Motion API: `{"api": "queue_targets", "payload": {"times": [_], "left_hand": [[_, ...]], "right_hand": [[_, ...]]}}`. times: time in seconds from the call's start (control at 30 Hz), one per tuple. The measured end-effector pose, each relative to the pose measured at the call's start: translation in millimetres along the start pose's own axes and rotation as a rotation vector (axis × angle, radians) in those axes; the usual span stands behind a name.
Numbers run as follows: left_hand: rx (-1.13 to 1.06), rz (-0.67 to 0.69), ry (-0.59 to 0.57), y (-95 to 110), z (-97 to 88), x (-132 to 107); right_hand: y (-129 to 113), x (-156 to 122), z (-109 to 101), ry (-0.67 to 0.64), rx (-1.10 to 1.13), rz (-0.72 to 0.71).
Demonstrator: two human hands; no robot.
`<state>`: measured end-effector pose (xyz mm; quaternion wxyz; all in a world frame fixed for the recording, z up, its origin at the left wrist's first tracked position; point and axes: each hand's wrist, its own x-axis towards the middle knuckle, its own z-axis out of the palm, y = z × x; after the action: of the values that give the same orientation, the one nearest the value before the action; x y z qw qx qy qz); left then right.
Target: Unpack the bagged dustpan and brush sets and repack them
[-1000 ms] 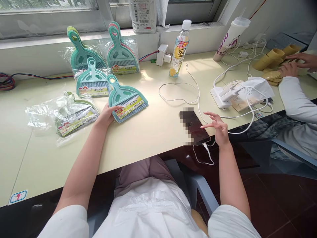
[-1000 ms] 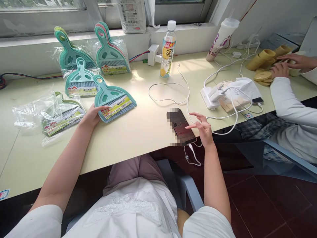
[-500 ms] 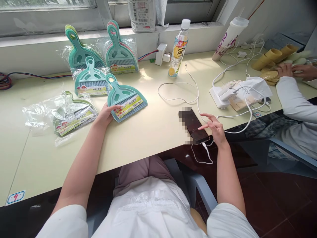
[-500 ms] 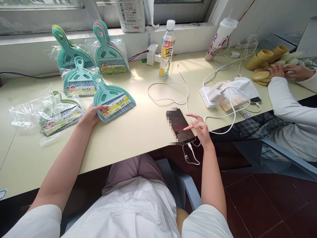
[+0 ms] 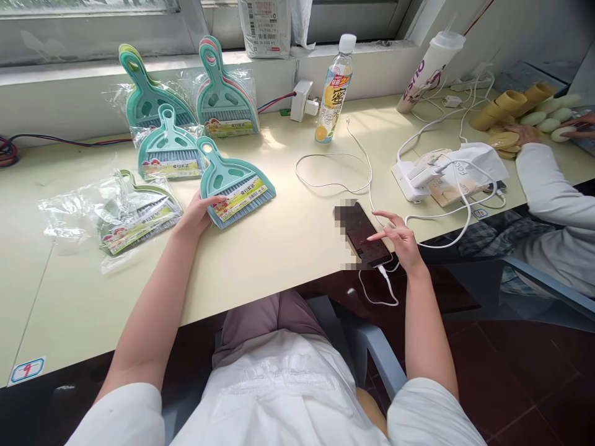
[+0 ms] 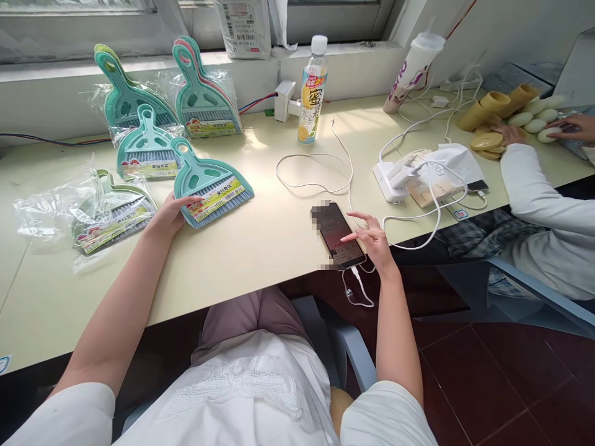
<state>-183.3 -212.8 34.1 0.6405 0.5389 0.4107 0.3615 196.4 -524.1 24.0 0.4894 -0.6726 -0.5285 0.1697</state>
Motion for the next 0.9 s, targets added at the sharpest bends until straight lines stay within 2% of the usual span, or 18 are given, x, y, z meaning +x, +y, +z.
{"api": "queue_targets", "payload": {"times": [0.3, 0.53, 0.9], "left_hand": [[-0.041, -0.004, -0.021, -0.9, -0.2, 0.3], [-0.038, -0.005, -0.015, 1.5, 1.5, -1.6], [-0.032, 0.007, -0.023, -0.7, -0.5, -0.6]], "right_hand": [[0.8, 0.0, -0.2, -0.015, -0.038, -0.022], [3.7, 1.0, 3.1, 0.085, -0.006, -0.018], [3.9, 1.9, 4.6, 0.097, -0.018, -0.013]]}}
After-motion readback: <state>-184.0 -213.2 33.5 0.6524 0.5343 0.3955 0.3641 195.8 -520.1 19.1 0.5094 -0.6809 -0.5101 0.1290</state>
